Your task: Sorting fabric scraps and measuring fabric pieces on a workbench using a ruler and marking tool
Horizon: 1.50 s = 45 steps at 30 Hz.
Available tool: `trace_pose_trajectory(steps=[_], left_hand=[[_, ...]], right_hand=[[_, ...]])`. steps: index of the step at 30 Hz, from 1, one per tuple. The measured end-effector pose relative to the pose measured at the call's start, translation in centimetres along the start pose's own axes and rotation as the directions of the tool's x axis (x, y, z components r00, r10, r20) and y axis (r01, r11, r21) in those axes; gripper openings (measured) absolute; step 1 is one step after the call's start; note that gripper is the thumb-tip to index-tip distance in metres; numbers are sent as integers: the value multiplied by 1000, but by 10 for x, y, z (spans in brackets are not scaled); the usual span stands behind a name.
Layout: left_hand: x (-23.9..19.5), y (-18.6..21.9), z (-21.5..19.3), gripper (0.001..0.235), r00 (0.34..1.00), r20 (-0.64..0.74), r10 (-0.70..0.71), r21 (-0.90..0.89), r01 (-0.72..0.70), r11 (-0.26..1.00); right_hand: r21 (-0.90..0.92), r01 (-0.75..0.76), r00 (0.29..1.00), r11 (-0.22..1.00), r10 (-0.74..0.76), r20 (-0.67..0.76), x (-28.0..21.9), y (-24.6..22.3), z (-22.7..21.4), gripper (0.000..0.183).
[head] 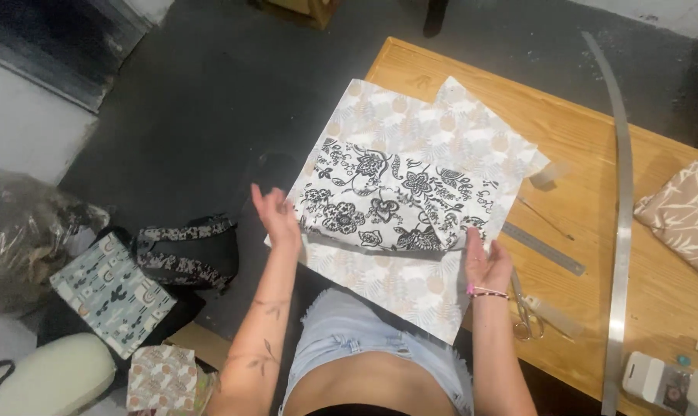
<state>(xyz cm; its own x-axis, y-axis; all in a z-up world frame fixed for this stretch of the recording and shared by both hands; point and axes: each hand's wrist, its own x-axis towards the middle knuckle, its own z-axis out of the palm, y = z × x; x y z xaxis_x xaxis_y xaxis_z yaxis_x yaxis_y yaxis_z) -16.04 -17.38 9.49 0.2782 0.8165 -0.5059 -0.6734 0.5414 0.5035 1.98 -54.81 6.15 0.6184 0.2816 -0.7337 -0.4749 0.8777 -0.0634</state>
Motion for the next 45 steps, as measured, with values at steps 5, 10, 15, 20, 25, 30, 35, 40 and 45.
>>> trace_pose_trajectory(steps=[5, 10, 15, 20, 25, 30, 35, 40, 45], left_hand=[[-143, -8, 42, 75, 370, 928, -36, 353, -908, -223], [-71, -41, 46, 69, 427, 877, -222, 350, -882, -316], [-24, -61, 119, 40, 511, 813, -280, 482, -859, -170], [-39, -95, 133, 17, 26, 999, -33, 16, -960, -281], [-101, -91, 36, 11, -111, 975, -194, -128, -989, -79], [-135, -16, -44, 8, -148, 916, -372, -128, -989, 79], [-145, 62, -75, 11, 67, 932, -357, 169, -949, 265], [-150, 98, -98, 11, 163, 849, -503, 341, -896, 285], [-158, 86, -111, 7, 25, 756, -654, 337, -871, 357]], right_hand=[[-121, 147, 988, 982, -139, 71, 33, 6, -35, 36], [-243, 243, 970, 939, -231, 74, 11, 24, -29, 41], [-383, 214, 969, 899, -244, -31, -21, 45, -29, 29], [-425, -1, 995, 905, -40, -88, -11, 96, -47, 28], [-603, 116, 990, 789, -144, 1, 6, 151, -11, 54], [-643, 335, 904, 689, -428, 13, 43, 177, 7, 57], [-488, 446, 853, 750, -522, -22, -44, 183, 33, 45], [-532, 379, 893, 757, -450, -4, -183, 157, -15, 67], [30, 748, 662, 663, -749, 25, -205, 102, -169, 50]])
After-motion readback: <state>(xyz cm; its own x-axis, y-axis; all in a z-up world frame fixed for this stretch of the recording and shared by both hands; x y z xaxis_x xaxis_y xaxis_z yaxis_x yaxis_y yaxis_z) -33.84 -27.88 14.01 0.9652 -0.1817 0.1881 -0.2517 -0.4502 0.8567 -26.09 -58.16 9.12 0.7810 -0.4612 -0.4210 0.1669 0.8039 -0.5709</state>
